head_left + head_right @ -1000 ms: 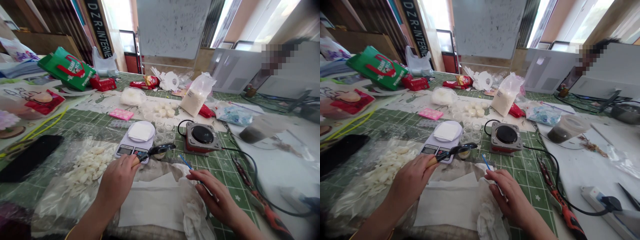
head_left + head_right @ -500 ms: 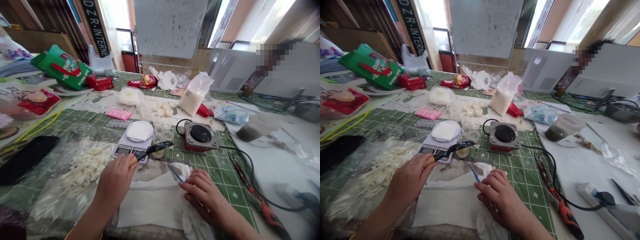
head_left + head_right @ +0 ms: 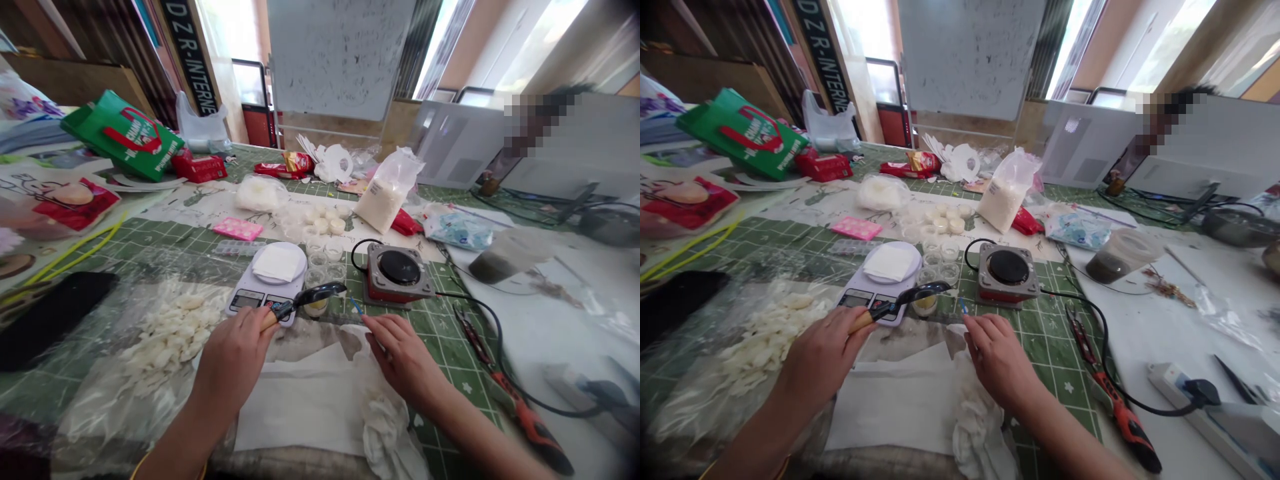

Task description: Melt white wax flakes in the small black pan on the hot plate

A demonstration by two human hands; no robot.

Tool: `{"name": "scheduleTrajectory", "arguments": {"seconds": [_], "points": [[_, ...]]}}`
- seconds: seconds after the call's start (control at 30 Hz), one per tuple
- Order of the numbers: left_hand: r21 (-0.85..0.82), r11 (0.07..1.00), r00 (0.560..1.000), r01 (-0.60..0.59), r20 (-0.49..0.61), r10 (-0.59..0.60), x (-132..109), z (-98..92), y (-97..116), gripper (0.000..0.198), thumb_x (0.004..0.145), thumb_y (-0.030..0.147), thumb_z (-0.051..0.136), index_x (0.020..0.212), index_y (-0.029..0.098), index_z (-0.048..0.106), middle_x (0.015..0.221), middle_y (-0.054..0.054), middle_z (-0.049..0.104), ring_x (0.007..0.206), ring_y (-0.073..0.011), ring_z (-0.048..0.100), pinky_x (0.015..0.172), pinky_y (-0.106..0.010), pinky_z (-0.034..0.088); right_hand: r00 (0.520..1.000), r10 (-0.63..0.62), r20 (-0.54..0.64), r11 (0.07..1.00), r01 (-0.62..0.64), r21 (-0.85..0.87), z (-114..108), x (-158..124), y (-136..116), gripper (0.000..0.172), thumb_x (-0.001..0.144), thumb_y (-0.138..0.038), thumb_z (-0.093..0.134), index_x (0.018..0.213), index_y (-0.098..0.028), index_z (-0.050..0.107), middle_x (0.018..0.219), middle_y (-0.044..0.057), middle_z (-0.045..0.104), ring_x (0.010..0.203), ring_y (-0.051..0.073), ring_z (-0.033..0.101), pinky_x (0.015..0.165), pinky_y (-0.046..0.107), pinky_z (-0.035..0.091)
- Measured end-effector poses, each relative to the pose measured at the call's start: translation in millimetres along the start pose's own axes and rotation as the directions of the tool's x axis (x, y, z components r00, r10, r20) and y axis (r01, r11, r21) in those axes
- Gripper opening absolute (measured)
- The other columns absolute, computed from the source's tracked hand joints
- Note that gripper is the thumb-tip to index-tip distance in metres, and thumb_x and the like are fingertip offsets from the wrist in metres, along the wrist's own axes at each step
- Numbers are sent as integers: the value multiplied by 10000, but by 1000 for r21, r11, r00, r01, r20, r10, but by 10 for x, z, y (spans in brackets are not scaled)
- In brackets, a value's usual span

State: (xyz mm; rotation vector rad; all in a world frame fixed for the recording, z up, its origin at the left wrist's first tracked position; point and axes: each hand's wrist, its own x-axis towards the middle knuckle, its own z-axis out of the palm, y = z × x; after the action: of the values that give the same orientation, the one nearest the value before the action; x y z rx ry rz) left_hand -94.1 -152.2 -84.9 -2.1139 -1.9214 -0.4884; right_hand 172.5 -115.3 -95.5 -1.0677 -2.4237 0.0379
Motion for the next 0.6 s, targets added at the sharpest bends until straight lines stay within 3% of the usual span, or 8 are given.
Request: {"name": "scheduleTrajectory", "arguments": {"seconds": [0.23, 0.5, 0.6], "points": [[-25, 1000, 1000, 14, -1, -14, 2, -5, 0, 207, 829, 296, 434, 942, 157, 539, 815, -57, 597, 746, -195, 558, 664, -306, 426, 997, -27, 76, 999, 23, 48, 160, 226, 106, 272, 823, -138, 418, 1065, -127, 541, 921, 90, 626, 850, 191, 532, 774, 373, 481], [-37, 999, 999, 30, 21, -29, 8, -3, -8, 209, 829, 310, 435, 932, 162, 541, 815, -58, 599, 751, -195, 559, 675, -306, 426, 996, 4, 85, 998, -9, 60, 185, 210, 79, 218, 834, -148, 417, 1010, -131, 546, 871, 87, 628, 824, 186, 539, 748, 363, 480], [-37, 999, 999, 29, 21, -28, 10, 7, -14, 217, 831, 314, 428, 941, 163, 539, 830, -62, 601, 767, -200, 559, 673, -310, 424, 999, 17, 33, 997, -20, 78, 185, 219, 85, 190, 835, -152, 421, 974, -138, 551, 836, 82, 631, 790, 181, 546, 719, 354, 486]]}}
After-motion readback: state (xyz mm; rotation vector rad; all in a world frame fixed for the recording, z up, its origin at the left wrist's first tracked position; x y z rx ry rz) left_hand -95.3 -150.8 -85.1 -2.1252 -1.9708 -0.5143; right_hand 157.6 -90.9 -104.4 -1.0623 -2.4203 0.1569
